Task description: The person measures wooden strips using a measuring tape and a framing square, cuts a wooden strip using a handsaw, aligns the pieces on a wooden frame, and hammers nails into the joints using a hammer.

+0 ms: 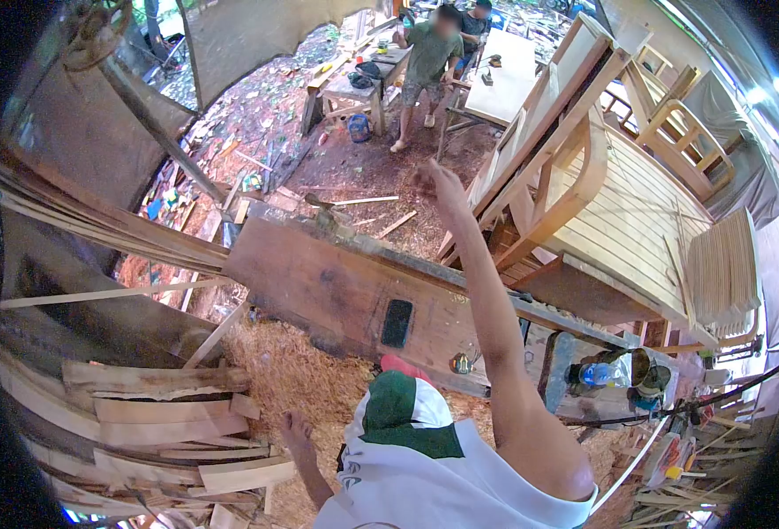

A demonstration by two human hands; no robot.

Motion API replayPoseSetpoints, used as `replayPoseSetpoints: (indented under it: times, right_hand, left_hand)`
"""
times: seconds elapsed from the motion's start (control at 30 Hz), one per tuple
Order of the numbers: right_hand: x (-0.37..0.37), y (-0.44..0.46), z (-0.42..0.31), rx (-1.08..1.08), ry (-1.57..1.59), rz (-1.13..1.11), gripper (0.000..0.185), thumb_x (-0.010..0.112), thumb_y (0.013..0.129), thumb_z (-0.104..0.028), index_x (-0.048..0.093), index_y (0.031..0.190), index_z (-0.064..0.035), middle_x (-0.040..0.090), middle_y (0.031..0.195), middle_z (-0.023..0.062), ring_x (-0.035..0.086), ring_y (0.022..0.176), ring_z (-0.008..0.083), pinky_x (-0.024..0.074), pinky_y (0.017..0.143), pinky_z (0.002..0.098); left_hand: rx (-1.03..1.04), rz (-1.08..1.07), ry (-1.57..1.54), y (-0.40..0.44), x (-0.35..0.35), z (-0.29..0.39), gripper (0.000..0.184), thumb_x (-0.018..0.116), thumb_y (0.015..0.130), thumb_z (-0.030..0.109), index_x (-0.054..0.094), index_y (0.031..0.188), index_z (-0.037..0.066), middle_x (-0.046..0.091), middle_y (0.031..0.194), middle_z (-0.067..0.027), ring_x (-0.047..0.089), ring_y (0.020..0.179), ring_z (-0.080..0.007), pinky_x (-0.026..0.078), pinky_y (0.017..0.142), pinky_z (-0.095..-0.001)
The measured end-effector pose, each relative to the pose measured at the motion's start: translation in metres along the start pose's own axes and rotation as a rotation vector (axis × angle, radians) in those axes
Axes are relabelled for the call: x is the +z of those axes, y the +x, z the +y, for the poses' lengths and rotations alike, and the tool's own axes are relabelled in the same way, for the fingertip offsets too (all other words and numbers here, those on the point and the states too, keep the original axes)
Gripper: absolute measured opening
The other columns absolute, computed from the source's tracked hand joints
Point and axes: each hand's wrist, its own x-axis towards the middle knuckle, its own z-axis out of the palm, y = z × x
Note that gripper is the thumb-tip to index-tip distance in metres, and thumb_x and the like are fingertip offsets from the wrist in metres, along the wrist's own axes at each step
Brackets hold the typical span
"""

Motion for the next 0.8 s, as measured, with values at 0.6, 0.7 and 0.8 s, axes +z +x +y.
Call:
replayPoseSetpoints:
  times: [0.6, 0.7, 0.8]
  right_hand:
    - [-0.010, 0.101, -0.061, -0.033, 0.192, 0.071, 0.046, 0.056, 0.101, -0.050, 0.064, 0.115, -0.0075, 0.062, 0.106, 0.0034, 0.055, 0.101, 0.0177, 0.0451, 0.089, 0.0342]
    - [-0.007, 0.117, -0.072, -0.078, 0.055, 0.109, 0.047, 0.056, 0.100, -0.053, 0.064, 0.115, -0.0086, 0.062, 0.105, 0.0032, 0.055, 0.097, 0.0189, 0.0431, 0.090, 0.0341]
    - [0.004, 0.123, -0.079, -0.055, 0.107, 0.097, 0.046, 0.057, 0.101, -0.049, 0.065, 0.122, -0.0087, 0.065, 0.103, 0.0033, 0.057, 0.093, 0.0147, 0.0435, 0.081, 0.0318]
  left_hand:
    - [0.108, 0.086, 0.157, -0.023, -0.017, -0.018, 0.021, 0.060, 0.102, 0.024, 0.049, 0.091, 0.011, 0.035, 0.066, 0.0048, 0.035, 0.053, -0.0059, 0.031, 0.047, -0.0243]
    - [0.108, 0.057, 0.166, -0.024, -0.020, -0.019, 0.022, 0.060, 0.102, 0.024, 0.050, 0.088, 0.010, 0.037, 0.066, 0.0046, 0.035, 0.053, -0.0054, 0.031, 0.047, -0.0240]
    - [0.053, 0.078, 0.157, -0.024, -0.036, -0.023, 0.016, 0.061, 0.100, 0.019, 0.049, 0.091, 0.014, 0.037, 0.071, 0.0052, 0.035, 0.057, -0.0050, 0.028, 0.049, -0.0239]
